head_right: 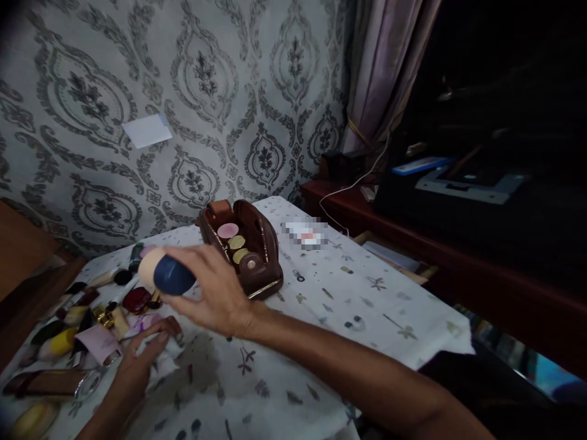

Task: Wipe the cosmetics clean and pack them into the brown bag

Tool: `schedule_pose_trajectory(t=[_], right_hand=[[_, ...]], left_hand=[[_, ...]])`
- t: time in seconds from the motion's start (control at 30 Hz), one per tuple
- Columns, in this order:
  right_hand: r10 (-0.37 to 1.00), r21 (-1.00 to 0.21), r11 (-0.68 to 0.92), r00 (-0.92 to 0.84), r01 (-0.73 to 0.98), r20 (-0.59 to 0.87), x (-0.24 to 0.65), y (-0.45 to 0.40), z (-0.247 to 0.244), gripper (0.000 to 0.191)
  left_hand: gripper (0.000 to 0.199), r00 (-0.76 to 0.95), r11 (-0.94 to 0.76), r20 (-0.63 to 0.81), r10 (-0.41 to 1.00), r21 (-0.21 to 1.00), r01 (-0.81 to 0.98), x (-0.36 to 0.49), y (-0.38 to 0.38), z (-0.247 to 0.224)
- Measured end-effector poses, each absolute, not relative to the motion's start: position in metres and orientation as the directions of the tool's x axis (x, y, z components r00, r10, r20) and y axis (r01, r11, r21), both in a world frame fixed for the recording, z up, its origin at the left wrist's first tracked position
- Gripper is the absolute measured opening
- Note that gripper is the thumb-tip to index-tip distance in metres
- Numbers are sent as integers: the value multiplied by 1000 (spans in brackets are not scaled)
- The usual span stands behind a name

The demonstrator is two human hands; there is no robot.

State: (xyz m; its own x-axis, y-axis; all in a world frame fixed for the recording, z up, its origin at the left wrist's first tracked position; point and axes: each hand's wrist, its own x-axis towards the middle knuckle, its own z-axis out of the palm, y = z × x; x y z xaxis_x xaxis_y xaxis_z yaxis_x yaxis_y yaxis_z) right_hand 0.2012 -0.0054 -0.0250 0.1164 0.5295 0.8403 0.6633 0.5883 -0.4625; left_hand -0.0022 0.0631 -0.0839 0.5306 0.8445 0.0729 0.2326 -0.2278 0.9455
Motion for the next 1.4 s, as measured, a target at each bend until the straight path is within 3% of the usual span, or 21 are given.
schedule_pose_trajectory(t=[0.07,0.17,0.27,0.37,0.47,0.57,0.77,0.9,1.03,1.17,1.27,1.4], right_hand=[[522,-490,563,173,666,835,226,-13,-8,57],[597,-603,427,291,674,748,262,-16,12,63],[692,-698,248,382,672,613,289,-12,21,63],[771,-694,97,388,713,505,307,-8,25,56],[855,-599,20,296,800,425,318,-8,28,53],[919,-454,43,144,890,368,322,-7,36,49],[991,-200,107,-88,974,100,321,0,53,35],[980,-118,157,-169,981,-104,319,9,56,37],[964,-42,163,-168,986,-205,316,15,56,35],[972,-109,150,-167,983,-166,319,16,57,36],[994,-218,103,-106,971,-2,327,16,58,33],[968,-274,58,13,960,250,341,22,61,31]], left_hand=[[35,695,-328,61,716,909,258,17,46,-65],[61,823,-365,-83,562,868,336,52,28,-43],[76,815,-372,-113,569,848,378,91,19,-34],[78,779,-362,-64,624,859,361,122,18,-36],[60,821,-414,18,571,870,268,132,20,-39],[43,872,-506,45,487,829,240,126,22,-41],[52,905,-779,230,357,609,152,115,21,-62],[54,903,-856,310,298,505,109,120,23,-75],[57,903,-876,336,267,475,82,121,26,-79],[58,913,-866,309,266,492,85,117,30,-79],[60,926,-848,264,269,521,98,113,31,-81],[59,910,-836,239,339,520,175,111,30,-89]])
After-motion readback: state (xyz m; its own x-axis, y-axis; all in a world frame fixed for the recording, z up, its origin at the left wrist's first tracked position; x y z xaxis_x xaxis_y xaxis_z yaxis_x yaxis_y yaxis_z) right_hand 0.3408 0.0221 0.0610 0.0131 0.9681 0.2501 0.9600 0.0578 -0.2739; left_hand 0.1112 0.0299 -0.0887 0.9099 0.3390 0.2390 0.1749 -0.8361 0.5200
